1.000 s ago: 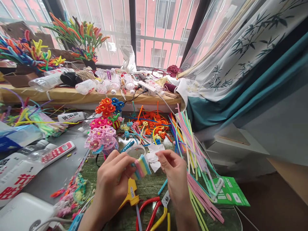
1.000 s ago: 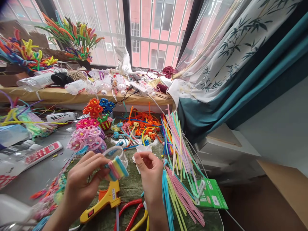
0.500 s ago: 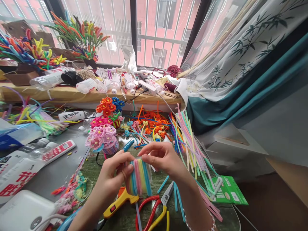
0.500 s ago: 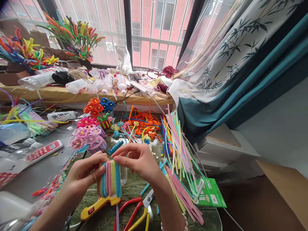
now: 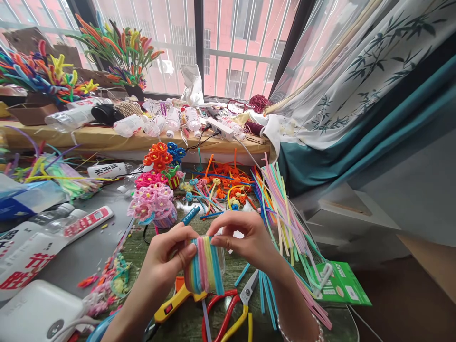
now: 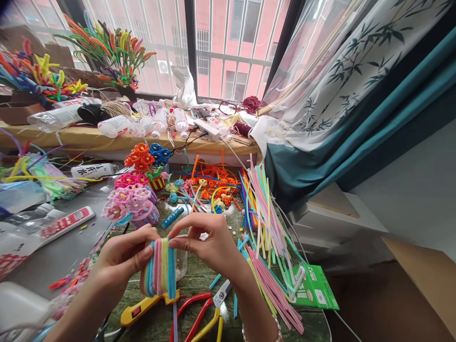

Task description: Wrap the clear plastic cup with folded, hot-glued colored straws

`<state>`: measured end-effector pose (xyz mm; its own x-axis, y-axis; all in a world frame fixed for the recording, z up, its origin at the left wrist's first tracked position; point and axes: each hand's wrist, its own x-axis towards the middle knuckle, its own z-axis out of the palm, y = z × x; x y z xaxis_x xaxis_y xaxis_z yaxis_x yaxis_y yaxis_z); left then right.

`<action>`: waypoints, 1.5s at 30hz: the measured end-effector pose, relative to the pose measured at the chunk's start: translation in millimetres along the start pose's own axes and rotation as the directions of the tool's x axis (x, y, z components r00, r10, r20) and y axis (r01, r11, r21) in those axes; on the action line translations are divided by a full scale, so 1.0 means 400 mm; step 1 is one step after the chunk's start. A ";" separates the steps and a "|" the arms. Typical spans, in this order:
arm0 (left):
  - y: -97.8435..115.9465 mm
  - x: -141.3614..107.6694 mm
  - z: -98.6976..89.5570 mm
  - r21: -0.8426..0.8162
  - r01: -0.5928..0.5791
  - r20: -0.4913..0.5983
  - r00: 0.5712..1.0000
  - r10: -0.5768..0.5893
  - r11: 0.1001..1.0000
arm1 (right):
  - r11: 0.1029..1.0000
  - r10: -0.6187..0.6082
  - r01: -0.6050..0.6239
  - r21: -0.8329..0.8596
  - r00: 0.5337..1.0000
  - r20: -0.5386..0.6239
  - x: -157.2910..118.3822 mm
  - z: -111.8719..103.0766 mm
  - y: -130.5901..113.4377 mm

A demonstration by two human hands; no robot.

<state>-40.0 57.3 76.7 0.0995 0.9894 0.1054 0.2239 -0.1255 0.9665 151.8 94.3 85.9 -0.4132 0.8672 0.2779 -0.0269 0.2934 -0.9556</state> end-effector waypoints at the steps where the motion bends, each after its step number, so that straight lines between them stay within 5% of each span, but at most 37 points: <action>1: 0.002 -0.002 0.002 -0.017 0.014 -0.010 1.000 -0.014 1.000 | 1.000 -0.009 0.009 -0.006 1.000 0.001 0.000 0.000 -0.001; 9: 0.018 -0.009 0.019 -0.137 0.060 -0.060 0.996 -0.068 0.989 | 0.998 -0.036 0.035 -0.049 0.999 -0.009 -0.007 -0.002 0.004; 23: 0.033 -0.006 0.024 -0.074 0.025 -0.085 0.996 -0.032 0.997 | 0.992 -0.116 0.115 -0.058 0.993 -0.016 -0.009 -0.003 0.002; 29: 0.015 0.005 0.011 0.060 -0.018 0.003 1.000 0.018 0.998 | 0.996 -0.070 0.074 0.055 0.994 -0.085 -0.014 0.009 0.015; 35: -0.013 0.007 0.003 -0.011 -0.020 0.042 0.999 0.020 1.000 | 0.985 0.041 -0.040 0.166 0.999 -0.003 -0.017 -0.010 0.028; 45: -0.028 0.010 -0.003 -0.056 0.012 0.053 0.999 -0.009 0.998 | 0.997 -0.074 0.075 0.004 0.994 -0.081 -0.025 0.011 0.020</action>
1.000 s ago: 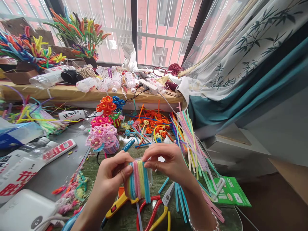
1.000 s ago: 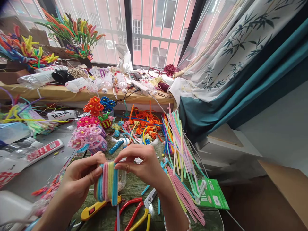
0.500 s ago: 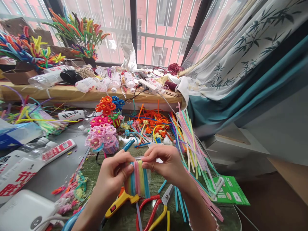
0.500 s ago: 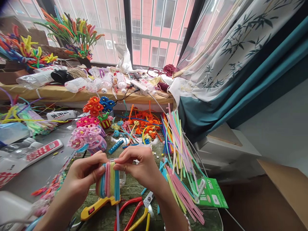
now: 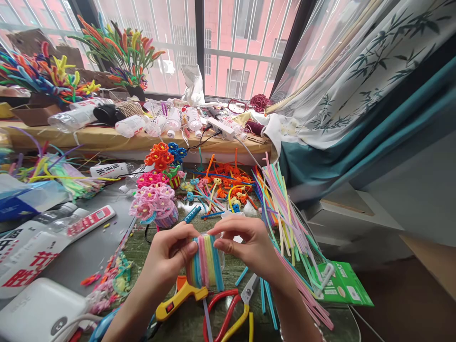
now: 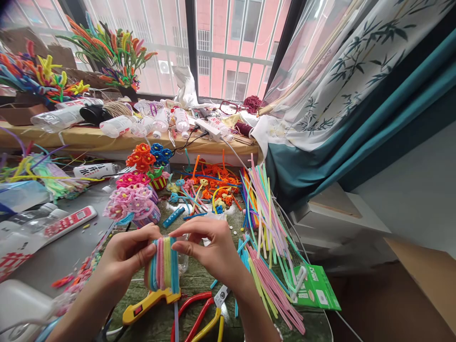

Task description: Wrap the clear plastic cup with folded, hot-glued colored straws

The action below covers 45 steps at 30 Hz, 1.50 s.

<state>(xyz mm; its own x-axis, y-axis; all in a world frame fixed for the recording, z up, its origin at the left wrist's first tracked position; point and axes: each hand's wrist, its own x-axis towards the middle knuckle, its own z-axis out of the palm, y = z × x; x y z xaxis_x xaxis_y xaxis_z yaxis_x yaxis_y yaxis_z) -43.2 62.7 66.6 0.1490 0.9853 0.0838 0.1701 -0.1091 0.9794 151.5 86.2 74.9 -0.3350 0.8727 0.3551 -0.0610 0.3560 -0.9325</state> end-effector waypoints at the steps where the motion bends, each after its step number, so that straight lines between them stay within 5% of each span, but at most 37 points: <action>1: 0.003 0.000 0.001 -0.008 0.000 -0.006 1.000 0.000 1.000 | 1.000 -0.005 0.005 -0.014 1.000 -0.006 -0.001 0.003 -0.001; 9: 0.028 -0.006 0.014 -0.103 0.030 -0.064 0.997 -0.037 0.994 | 0.997 -0.060 0.057 -0.043 0.995 -0.080 -0.014 0.021 0.003; 17: 0.025 -0.009 0.011 -0.124 0.063 -0.089 0.993 -0.074 0.990 | 0.999 0.020 -0.025 -0.041 0.994 -0.108 -0.018 0.014 0.006; 24: 0.009 -0.004 0.001 -0.105 0.061 -0.021 0.998 -0.064 0.993 | 0.997 -0.023 0.021 -0.079 1.000 -0.017 -0.009 0.005 0.011; 36: 0.020 -0.005 0.008 -0.216 0.103 -0.054 0.992 -0.117 0.971 | 0.967 -0.150 0.159 -0.198 0.987 0.058 -0.012 0.007 0.002; 45: 0.054 0.002 0.029 -0.220 0.145 -0.110 0.979 -0.172 0.965 | 0.983 0.153 -0.152 -0.108 0.988 0.005 0.014 0.012 -0.007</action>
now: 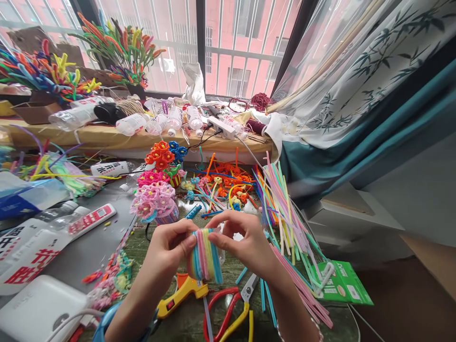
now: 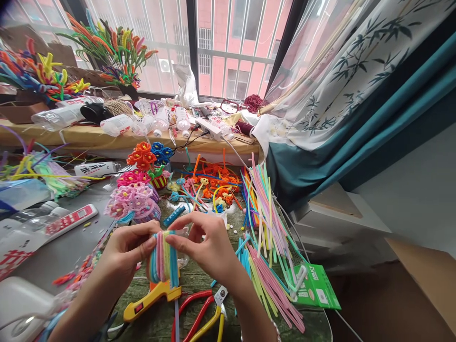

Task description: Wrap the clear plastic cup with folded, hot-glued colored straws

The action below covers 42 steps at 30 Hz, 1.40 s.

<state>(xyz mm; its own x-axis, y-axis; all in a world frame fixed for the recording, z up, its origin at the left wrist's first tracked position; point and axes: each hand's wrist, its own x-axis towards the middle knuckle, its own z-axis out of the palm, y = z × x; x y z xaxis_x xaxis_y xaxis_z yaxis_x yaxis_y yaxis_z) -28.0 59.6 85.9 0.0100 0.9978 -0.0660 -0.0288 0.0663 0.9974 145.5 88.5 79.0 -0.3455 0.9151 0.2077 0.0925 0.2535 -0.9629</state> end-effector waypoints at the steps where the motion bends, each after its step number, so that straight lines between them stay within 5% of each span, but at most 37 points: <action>1: 0.003 0.001 0.003 0.001 -0.001 -0.006 1.000 0.001 1.000 | 1.000 0.026 -0.026 0.015 1.000 0.002 0.003 0.002 -0.001; 8: -0.006 0.023 -0.007 -0.044 0.022 -0.054 0.998 -0.024 0.999 | 0.977 0.121 -0.137 0.161 0.987 0.106 -0.002 -0.005 0.014; 17: -0.026 0.046 -0.017 -0.081 0.054 0.001 0.999 -0.054 0.995 | 0.985 0.065 -0.095 0.143 0.977 0.203 -0.010 -0.023 0.022; 27: -0.002 0.045 0.001 -0.137 0.154 0.000 0.988 -0.155 0.979 | 0.991 -0.128 0.132 -0.019 0.978 0.167 -0.012 -0.028 0.032; 33: 0.006 0.041 0.010 -0.145 0.206 0.017 0.979 -0.205 0.968 | 0.886 -0.365 0.397 -0.241 0.916 0.167 -0.019 -0.035 0.039; 38: 0.009 0.042 0.011 -0.168 0.270 0.073 0.963 -0.261 0.948 | 0.879 -0.357 0.381 -0.288 0.925 0.133 -0.021 -0.040 0.040; 42: 0.010 0.038 0.008 -0.123 0.275 0.096 0.960 -0.265 0.954 | 0.943 -0.266 0.287 -0.169 0.955 0.134 -0.018 -0.045 0.054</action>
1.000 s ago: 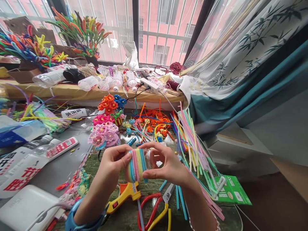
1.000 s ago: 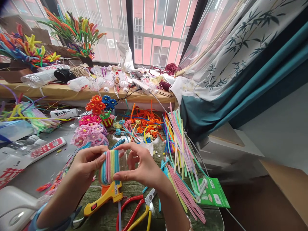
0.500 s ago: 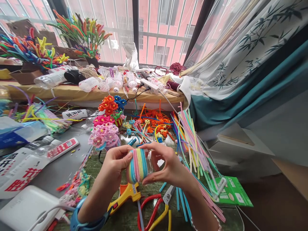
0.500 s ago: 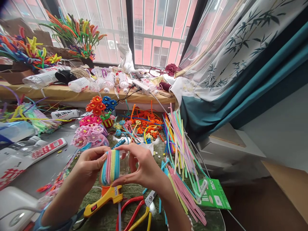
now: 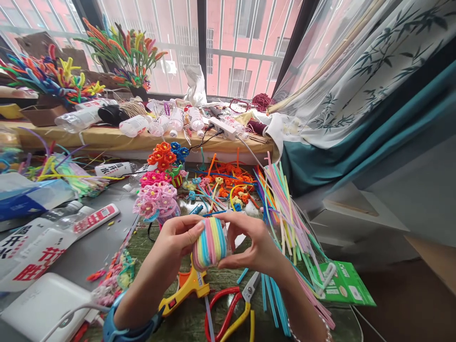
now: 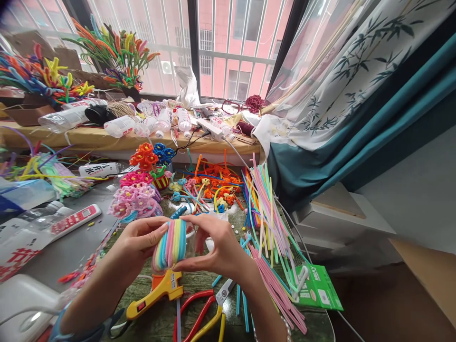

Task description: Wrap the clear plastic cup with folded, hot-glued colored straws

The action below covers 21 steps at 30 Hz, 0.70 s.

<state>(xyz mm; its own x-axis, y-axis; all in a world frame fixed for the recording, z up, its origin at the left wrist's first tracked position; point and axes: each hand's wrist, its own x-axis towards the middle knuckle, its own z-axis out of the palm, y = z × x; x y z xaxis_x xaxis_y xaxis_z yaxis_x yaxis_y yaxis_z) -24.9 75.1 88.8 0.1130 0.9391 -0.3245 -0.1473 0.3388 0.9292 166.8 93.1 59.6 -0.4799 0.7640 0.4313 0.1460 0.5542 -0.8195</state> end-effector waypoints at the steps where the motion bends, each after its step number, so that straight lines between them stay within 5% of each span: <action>1: -0.001 -0.004 0.001 0.016 -0.019 -0.006 1.000 0.019 1.000 | 0.999 0.015 -0.015 0.043 1.000 0.006 -0.001 0.000 0.004; 5: -0.009 -0.028 0.004 0.098 -0.218 -0.042 0.974 0.223 0.971 | 0.994 0.053 -0.050 0.093 0.998 -0.027 -0.004 -0.003 0.009; 10: -0.018 -0.043 -0.009 0.268 -0.351 0.129 0.936 0.328 0.897 | 0.997 0.035 -0.029 0.066 0.996 -0.079 0.001 -0.007 0.003; 17: -0.020 -0.046 -0.017 0.543 -0.471 0.110 0.861 0.496 0.695 | 0.992 0.081 -0.072 0.107 0.994 -0.079 0.000 0.000 0.003; 21: -0.034 -0.041 -0.023 0.615 -0.542 0.123 0.783 0.609 0.573 | 0.983 0.120 -0.112 0.142 0.991 -0.053 -0.006 0.000 0.000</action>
<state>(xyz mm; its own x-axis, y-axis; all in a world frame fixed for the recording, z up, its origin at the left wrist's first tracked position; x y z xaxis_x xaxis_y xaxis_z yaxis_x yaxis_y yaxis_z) -33.8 55.4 79.7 0.1201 0.9351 0.3335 0.4583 -0.3502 0.8169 168.0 91.3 58.5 -0.4124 0.8416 0.3488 0.0742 0.4126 -0.9079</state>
